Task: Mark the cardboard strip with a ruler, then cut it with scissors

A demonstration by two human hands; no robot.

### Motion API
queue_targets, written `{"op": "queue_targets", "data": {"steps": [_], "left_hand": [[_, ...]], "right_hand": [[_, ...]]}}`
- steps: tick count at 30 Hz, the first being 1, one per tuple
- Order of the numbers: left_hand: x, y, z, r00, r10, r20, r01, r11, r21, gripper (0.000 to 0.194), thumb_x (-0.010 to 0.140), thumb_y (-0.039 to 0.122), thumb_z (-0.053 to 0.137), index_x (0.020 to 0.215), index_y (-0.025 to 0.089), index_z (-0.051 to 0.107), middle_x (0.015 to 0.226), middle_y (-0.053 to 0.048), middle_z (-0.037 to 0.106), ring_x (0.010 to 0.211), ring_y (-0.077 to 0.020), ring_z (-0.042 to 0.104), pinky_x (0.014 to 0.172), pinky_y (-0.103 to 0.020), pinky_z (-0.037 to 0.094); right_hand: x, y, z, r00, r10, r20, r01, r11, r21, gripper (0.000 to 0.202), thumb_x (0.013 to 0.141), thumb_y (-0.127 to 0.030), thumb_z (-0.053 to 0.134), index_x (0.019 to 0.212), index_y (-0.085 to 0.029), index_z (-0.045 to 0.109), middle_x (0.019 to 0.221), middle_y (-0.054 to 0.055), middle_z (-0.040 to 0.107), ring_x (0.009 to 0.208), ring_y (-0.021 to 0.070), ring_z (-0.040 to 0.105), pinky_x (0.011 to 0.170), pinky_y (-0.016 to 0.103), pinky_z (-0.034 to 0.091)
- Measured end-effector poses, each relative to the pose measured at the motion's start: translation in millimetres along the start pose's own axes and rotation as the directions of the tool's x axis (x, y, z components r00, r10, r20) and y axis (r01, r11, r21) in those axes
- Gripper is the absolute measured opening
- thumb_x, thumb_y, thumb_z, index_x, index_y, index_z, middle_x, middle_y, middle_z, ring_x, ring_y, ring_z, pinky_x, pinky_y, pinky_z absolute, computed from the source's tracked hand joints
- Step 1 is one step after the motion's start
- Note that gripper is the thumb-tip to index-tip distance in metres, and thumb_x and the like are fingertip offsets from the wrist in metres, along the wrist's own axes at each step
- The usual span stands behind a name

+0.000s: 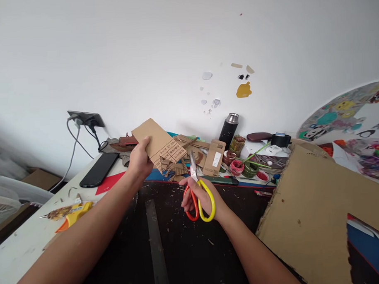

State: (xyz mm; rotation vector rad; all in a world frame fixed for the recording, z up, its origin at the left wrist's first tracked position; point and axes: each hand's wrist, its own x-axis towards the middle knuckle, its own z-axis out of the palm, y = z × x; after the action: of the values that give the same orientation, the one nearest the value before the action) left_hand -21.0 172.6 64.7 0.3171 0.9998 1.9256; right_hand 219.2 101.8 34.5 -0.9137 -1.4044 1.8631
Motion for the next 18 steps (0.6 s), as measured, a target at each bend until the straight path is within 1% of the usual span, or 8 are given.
{"op": "queue_targets", "data": {"steps": [4, 7, 10, 13, 16, 18], "left_hand": [[3.7, 1.8, -3.3, 0.998, 0.054, -0.020, -0.055, 0.998, -0.031, 0.018, 0.098, 0.026, 0.074, 0.113, 0.017, 0.073, 0.108, -0.010, 0.083, 0.097, -0.0254, 0.082, 0.085, -0.035, 0.070], [6.0, 4.3, -5.0, 0.995, 0.089, -0.044, -0.091, 0.995, -0.030, 0.023, 0.095, 0.028, 0.077, 0.116, 0.020, 0.072, 0.112, -0.008, 0.083, 0.102, -0.0263, 0.081, 0.084, -0.035, 0.070], [6.2, 5.9, -5.2, 0.994, 0.095, -0.048, -0.096, 0.995, -0.018, 0.023, 0.095, 0.029, 0.077, 0.116, 0.021, 0.072, 0.113, -0.008, 0.083, 0.104, -0.0269, 0.081, 0.082, -0.035, 0.070], [2.4, 6.6, -2.7, 0.994, 0.100, -0.040, -0.100, 0.995, 0.002, 0.019, 0.096, 0.029, 0.076, 0.112, 0.020, 0.072, 0.113, -0.008, 0.083, 0.103, -0.0266, 0.081, 0.081, -0.035, 0.070], [-3.5, 6.9, 1.1, 0.992, 0.120, -0.042, -0.119, 0.992, 0.029, 0.016, 0.095, 0.028, 0.077, 0.107, 0.020, 0.071, 0.107, -0.009, 0.084, 0.099, -0.0276, 0.082, 0.082, -0.036, 0.071], [-6.5, 6.5, 3.0, 0.991, 0.133, -0.025, -0.132, 0.990, 0.040, 0.015, 0.094, 0.028, 0.078, 0.105, 0.020, 0.071, 0.103, -0.009, 0.084, 0.099, -0.0285, 0.082, 0.084, -0.038, 0.071]], "right_hand": [[-3.7, 1.5, 6.8, 0.989, 0.035, 0.143, -0.035, 0.999, -0.007, 0.101, 0.064, -0.102, 0.074, 0.117, -0.016, 0.066, 0.073, 0.007, 0.080, 0.055, 0.0181, 0.072, 0.059, 0.028, 0.058], [-5.1, 0.8, 8.9, 0.978, 0.054, 0.204, -0.051, 0.998, -0.021, 0.103, 0.062, -0.100, 0.077, 0.120, -0.016, 0.066, 0.078, 0.008, 0.080, 0.059, 0.0187, 0.073, 0.062, 0.029, 0.059], [-5.4, 2.5, 9.0, 0.970, 0.071, 0.232, -0.064, 0.997, -0.036, 0.101, 0.063, -0.098, 0.079, 0.120, -0.016, 0.065, 0.078, 0.007, 0.079, 0.061, 0.0185, 0.074, 0.062, 0.028, 0.058], [-6.6, 7.0, 9.0, 0.964, 0.100, 0.248, -0.086, 0.994, -0.069, 0.096, 0.068, -0.095, 0.080, 0.122, -0.017, 0.065, 0.079, 0.006, 0.079, 0.060, 0.0177, 0.074, 0.059, 0.027, 0.058], [-9.5, 10.1, 10.5, 0.960, 0.132, 0.245, -0.099, 0.985, -0.141, 0.086, 0.076, -0.092, 0.078, 0.119, -0.019, 0.065, 0.080, 0.004, 0.078, 0.055, 0.0170, 0.072, 0.050, 0.024, 0.054], [-11.7, 9.5, 12.2, 0.959, 0.144, 0.243, -0.096, 0.975, -0.200, 0.082, 0.078, -0.091, 0.077, 0.117, -0.019, 0.066, 0.081, 0.003, 0.077, 0.051, 0.0161, 0.071, 0.043, 0.022, 0.050]]}}
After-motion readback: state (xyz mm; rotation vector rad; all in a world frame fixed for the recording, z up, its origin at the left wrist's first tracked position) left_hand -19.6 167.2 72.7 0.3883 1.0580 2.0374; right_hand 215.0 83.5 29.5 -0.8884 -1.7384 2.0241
